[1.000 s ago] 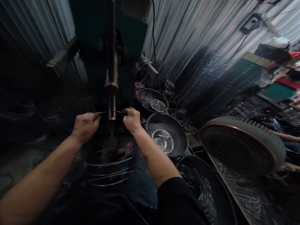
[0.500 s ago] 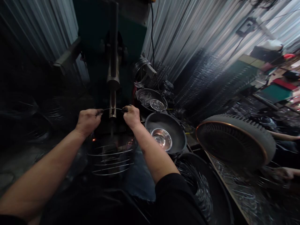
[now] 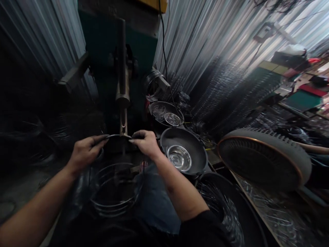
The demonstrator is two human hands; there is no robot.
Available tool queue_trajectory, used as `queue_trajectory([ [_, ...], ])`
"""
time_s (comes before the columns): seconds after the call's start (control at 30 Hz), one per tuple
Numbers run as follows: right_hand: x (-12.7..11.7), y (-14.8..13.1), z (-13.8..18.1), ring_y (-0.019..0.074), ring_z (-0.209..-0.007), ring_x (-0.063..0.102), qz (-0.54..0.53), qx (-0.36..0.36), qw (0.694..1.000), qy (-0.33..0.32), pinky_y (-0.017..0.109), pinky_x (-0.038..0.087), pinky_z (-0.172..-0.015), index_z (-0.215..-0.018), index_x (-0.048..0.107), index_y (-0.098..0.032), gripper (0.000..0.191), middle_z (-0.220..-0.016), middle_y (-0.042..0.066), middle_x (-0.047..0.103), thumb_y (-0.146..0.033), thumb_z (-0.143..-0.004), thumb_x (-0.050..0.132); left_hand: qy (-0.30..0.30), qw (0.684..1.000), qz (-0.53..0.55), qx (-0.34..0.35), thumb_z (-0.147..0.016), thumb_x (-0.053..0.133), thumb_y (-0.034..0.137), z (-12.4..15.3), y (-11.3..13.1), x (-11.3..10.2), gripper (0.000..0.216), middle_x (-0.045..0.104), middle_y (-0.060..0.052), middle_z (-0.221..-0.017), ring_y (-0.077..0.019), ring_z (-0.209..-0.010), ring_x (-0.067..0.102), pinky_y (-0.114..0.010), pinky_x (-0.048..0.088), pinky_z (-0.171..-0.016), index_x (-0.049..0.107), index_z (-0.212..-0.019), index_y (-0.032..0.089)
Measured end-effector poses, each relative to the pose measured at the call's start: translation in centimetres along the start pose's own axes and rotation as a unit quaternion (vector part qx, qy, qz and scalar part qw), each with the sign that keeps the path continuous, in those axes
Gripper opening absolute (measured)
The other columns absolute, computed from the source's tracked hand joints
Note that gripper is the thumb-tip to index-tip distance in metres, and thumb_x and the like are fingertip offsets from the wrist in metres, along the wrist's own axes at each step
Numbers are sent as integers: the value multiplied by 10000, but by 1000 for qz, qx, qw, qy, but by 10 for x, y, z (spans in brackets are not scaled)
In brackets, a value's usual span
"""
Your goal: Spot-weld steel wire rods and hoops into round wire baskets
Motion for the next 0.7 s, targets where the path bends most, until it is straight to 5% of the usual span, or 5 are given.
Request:
queue_trajectory([
  [0.23, 13, 26, 69, 162, -698, 630, -11, -81, 997, 5, 262, 514, -673, -733, 723, -200, 95, -746, 23, 678, -163, -649, 751, 1, 996, 7, 85, -872, 559, 371, 49, -29, 14, 295, 694, -26, -1073, -169, -985, 646, -301, 508, -924, 678, -1104, 232],
  [0.7, 10, 35, 82, 149, -680, 623, -3, -107, 994, 13, 243, 507, -640, -744, 711, -194, 47, -731, 21, 659, -174, -702, 717, -3, 995, 6, 98, -875, 561, 365, 63, -22, 22, 283, 708, -8, -1040, -152, -912, 676, -257, 543, -860, 678, -1102, 241],
])
Point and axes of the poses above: each hand's wrist, its own z-axis away from the middle knuckle, its own x-axis out of the palm, y = z × x, the point moved 2 cm from there along -z, towards the middle knuckle
